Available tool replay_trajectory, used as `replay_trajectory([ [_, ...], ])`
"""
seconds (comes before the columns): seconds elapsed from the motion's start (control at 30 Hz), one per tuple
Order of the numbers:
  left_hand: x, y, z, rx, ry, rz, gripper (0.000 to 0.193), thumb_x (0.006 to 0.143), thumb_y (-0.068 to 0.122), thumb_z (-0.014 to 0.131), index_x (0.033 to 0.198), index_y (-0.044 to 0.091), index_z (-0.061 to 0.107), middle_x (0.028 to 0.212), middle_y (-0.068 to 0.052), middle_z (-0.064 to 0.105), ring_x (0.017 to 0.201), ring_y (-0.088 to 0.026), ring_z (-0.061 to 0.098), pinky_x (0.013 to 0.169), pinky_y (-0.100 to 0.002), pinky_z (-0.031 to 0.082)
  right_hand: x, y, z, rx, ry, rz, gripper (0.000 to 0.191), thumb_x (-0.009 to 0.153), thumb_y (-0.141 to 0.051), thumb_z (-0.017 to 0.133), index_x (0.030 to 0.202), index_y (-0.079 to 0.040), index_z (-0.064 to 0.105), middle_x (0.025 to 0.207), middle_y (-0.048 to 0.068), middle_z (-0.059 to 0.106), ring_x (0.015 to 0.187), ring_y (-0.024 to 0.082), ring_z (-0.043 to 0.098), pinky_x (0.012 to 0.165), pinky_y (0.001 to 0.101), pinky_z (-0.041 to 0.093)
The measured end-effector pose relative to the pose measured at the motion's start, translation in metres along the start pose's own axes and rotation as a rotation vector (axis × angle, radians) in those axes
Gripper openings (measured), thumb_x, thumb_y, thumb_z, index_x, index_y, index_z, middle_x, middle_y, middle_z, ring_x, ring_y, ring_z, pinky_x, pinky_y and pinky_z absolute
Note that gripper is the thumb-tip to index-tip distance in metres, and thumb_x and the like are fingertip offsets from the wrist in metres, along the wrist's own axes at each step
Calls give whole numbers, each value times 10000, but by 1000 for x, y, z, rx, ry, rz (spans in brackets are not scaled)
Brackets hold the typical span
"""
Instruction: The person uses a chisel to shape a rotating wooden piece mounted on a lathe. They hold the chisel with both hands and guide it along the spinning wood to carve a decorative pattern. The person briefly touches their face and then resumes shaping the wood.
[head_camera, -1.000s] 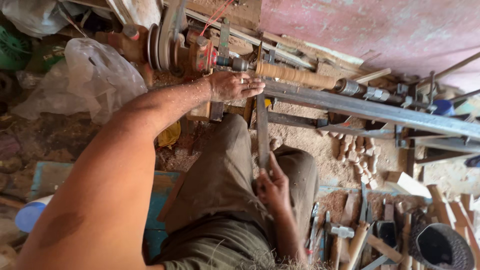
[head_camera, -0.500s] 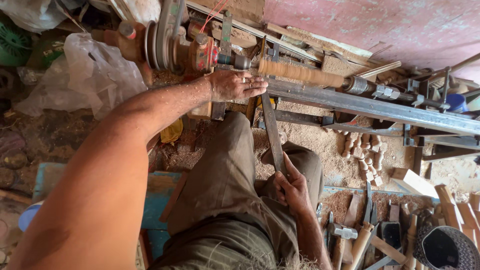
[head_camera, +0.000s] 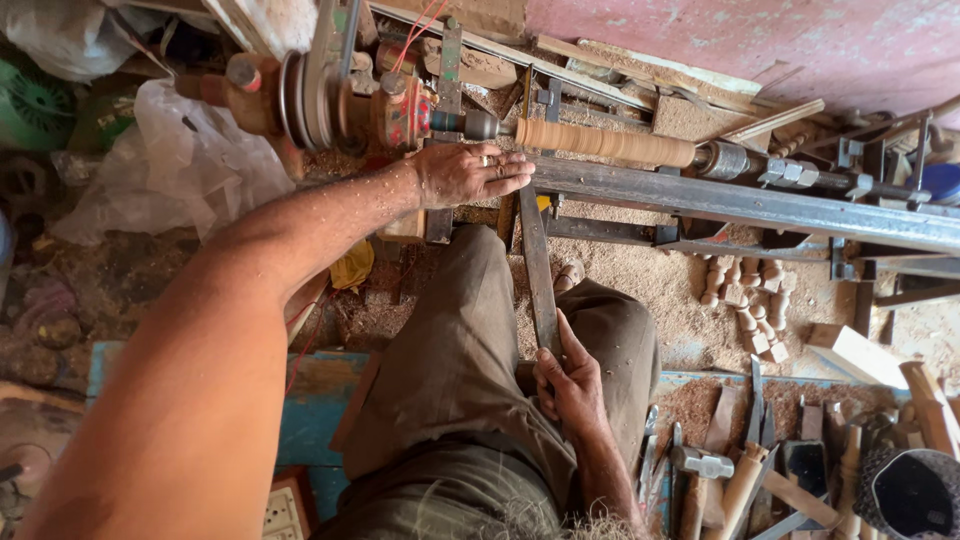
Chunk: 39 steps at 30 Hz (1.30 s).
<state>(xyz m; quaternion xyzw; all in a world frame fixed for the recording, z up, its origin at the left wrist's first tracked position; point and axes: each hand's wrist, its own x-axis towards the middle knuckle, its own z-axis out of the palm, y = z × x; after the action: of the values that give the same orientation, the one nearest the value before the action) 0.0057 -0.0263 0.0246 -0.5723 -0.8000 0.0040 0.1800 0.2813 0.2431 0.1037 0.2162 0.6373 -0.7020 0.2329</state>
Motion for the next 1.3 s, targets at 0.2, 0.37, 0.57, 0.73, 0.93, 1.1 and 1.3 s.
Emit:
replay_trajectory([
  [0.2,-1,-1,1,89,1,1,614,980,-58,504,1543,154,384,1554,-10,526,1387,-83,550,1264,-313,332,0,3,6,18,13,16,718,963,-69,592,1616,-211,328,613,17,520,391,74,406,335,238,329],
  [0.37,0,0,-1,116,20,7,558,1007,-18,513,1532,136,403,1567,-20,525,1417,-118,516,1261,-319,312,-1,5,13,60,3,4,707,973,-86,593,1615,-222,331,618,14,528,392,70,402,335,233,332],
  [0.57,0,-1,-3,92,10,20,513,1009,29,520,1509,103,428,1600,-38,506,1473,-139,463,1256,-275,322,1,5,12,74,15,36,714,967,-82,589,1615,-234,331,612,6,514,394,70,396,331,237,326],
  [0.73,2,-4,-4,64,42,34,502,1010,36,530,1499,73,426,1579,-78,504,1446,-181,493,1263,-326,332,3,13,25,39,39,-33,724,977,-75,593,1630,-205,310,621,3,517,416,66,409,359,228,349],
  [0.93,5,-9,-1,17,48,88,566,1007,-28,543,1547,51,396,1561,-84,515,1414,-201,533,1255,-348,310,-7,29,54,158,68,-109,743,966,-96,613,1626,-179,282,620,0,521,406,66,406,327,247,348],
  [1.1,8,-11,4,-29,51,63,570,1018,-45,507,1563,49,370,1571,-91,528,1449,-179,514,1265,-318,325,-1,30,60,124,79,-114,763,975,-118,618,1639,-191,250,627,1,531,413,50,388,332,237,341],
  [1.3,9,-7,-3,96,11,48,588,1004,-29,500,1572,71,388,1585,-62,504,1459,-146,474,1275,-308,318,-1,31,69,171,79,-112,760,967,-108,608,1633,-196,252,622,5,526,398,62,404,313,252,358],
])
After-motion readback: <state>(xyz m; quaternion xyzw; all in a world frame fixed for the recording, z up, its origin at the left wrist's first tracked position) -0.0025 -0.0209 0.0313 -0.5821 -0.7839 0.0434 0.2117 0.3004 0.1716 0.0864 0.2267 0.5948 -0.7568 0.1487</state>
